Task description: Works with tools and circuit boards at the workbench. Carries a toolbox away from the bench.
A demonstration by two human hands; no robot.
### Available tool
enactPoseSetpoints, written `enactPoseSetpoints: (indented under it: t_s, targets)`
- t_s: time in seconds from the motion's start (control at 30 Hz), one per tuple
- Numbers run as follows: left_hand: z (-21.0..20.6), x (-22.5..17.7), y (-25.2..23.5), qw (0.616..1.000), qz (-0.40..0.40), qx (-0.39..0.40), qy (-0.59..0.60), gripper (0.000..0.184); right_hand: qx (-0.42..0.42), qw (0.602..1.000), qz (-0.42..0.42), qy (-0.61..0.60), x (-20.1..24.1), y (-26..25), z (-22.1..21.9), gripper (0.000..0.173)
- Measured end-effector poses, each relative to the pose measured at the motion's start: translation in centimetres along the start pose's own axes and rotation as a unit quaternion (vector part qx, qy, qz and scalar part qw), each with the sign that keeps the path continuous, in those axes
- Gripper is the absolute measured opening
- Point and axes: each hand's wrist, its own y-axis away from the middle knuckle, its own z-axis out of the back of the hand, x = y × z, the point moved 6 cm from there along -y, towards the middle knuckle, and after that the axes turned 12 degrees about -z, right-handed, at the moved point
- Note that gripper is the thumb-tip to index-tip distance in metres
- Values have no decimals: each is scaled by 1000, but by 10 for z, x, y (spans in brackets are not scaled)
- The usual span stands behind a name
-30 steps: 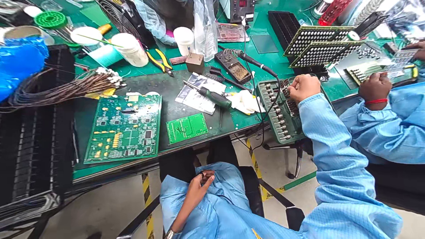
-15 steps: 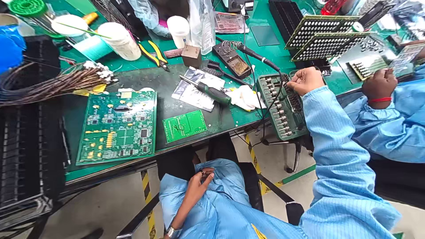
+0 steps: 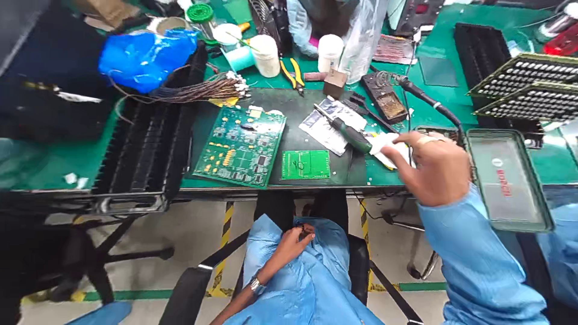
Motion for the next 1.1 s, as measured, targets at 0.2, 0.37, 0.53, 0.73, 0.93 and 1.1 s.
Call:
enactPoseSetpoints:
  t_s: [0.2,0.37,0.53,0.73,0.93,1.1]
  targets:
    - [-1,-13,5,1000,-28,-1,-4,37,189,980,8,67,19,-62,-111,71]
    - [1,-20,3,999,-40,-21,15,34,240,967,-16,87,29,-62,-110,55]
    - [9,-23,1,998,-65,-18,3,33,43,999,-6,-14,37,-25,-44,43]
    - [12,-15,-4,997,-67,-34,6,31,-204,965,-150,-63,-61,108,100,32]
    - [-8,-10,-9,998,-57,2,14,30,-135,958,-252,30,-150,126,59,47]
    - [-23,-16,-13,998,-65,15,10,30,-94,958,-261,72,-153,99,32,50]
